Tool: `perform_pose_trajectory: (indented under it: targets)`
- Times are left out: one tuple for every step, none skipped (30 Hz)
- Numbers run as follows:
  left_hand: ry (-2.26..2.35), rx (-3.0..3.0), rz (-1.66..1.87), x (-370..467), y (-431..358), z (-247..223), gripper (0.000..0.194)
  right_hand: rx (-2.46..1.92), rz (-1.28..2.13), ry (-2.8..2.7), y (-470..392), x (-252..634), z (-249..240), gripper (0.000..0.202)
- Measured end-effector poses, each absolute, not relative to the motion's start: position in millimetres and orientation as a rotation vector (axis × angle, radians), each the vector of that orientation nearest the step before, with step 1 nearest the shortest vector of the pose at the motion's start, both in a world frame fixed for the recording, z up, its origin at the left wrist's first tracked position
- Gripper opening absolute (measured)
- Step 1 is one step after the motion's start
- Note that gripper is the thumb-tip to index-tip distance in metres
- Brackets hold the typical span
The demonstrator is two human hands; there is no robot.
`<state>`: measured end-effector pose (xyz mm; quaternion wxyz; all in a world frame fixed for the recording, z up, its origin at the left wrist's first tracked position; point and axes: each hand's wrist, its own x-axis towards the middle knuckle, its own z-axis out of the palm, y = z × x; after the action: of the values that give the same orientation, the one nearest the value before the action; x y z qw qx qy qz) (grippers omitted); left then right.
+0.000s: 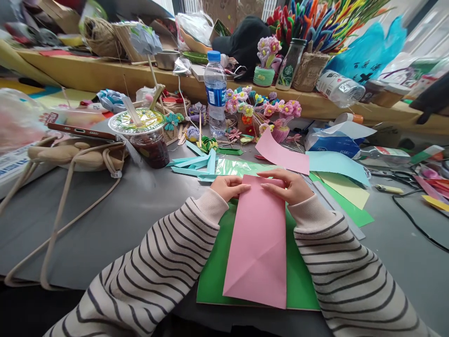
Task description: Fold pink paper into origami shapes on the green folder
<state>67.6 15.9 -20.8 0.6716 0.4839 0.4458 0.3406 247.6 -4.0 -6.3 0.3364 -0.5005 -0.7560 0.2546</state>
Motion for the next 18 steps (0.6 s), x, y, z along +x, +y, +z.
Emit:
perform_pose_trajectory:
  targets:
    - [1.000,1.093,0.767,67.8,16.2,-21.6,0.018,-1.286,0.647,-2.027,-2.0,247.0,-6.4,0.029]
    - [0.995,1.093,0.768,68.1,16.5,-22.4,0.018,-1.276,0.633,-2.074,-0.4,246.3,-7.1,0.030]
    - [0.989,1.092,0.770,68.3,16.9,-23.2,0.018,-1.274,0.623,-2.112,0.9,245.8,-8.3,0.031]
    - [0.984,1.091,0.772,68.5,17.2,-24.0,0.017,-1.275,0.619,-2.139,1.8,245.4,-9.6,0.031]
    - [0.976,1.089,0.773,68.7,17.4,-24.5,0.017,-1.277,0.620,-2.156,2.3,245.2,-10.9,0.032]
    - [0.967,1.089,0.773,68.8,17.6,-25.0,0.017,-1.276,0.621,-2.163,2.4,245.3,-12.1,0.032]
    - [0.958,1.090,0.773,68.8,17.7,-25.3,0.016,-1.271,0.624,-2.165,2.4,245.5,-13.1,0.033]
    - [0.951,1.092,0.772,68.7,17.8,-25.5,0.016,-1.261,0.626,-2.162,2.2,245.8,-13.8,0.033]
    - [0.946,1.093,0.770,68.5,17.7,-25.6,0.016,-1.252,0.628,-2.158,1.9,246.2,-14.4,0.033]
    - [0.944,1.095,0.768,68.4,17.6,-25.7,0.015,-1.246,0.629,-2.154,1.7,246.6,-14.7,0.032]
    - [0.943,1.097,0.767,68.2,17.6,-25.8,0.015,-1.244,0.631,-2.151,1.5,246.9,-15.0,0.032]
    - [0.944,1.101,0.766,68.0,17.5,-26.0,0.015,-1.243,0.634,-2.151,1.4,247.1,-15.1,0.032]
    - [0.945,1.108,0.765,67.9,17.5,-26.4,0.015,-1.242,0.636,-2.153,1.3,247.3,-15.3,0.032]
    - [0.947,1.117,0.764,67.9,17.5,-26.8,0.015,-1.242,0.637,-2.154,1.2,247.4,-15.4,0.032]
    - [0.947,1.128,0.766,67.8,17.6,-27.4,0.015,-1.241,0.638,-2.156,1.1,247.4,-15.6,0.032]
    - [0.947,1.137,0.767,67.8,17.7,-27.9,0.015,-1.238,0.635,-2.155,0.9,247.3,-15.6,0.032]
    - [0.947,1.146,0.769,67.7,17.8,-28.4,0.016,-1.236,0.632,-2.155,0.7,247.2,-15.6,0.032]
    - [0.948,1.154,0.769,67.6,17.9,-28.8,0.016,-1.235,0.631,-2.158,0.5,247.0,-15.5,0.032]
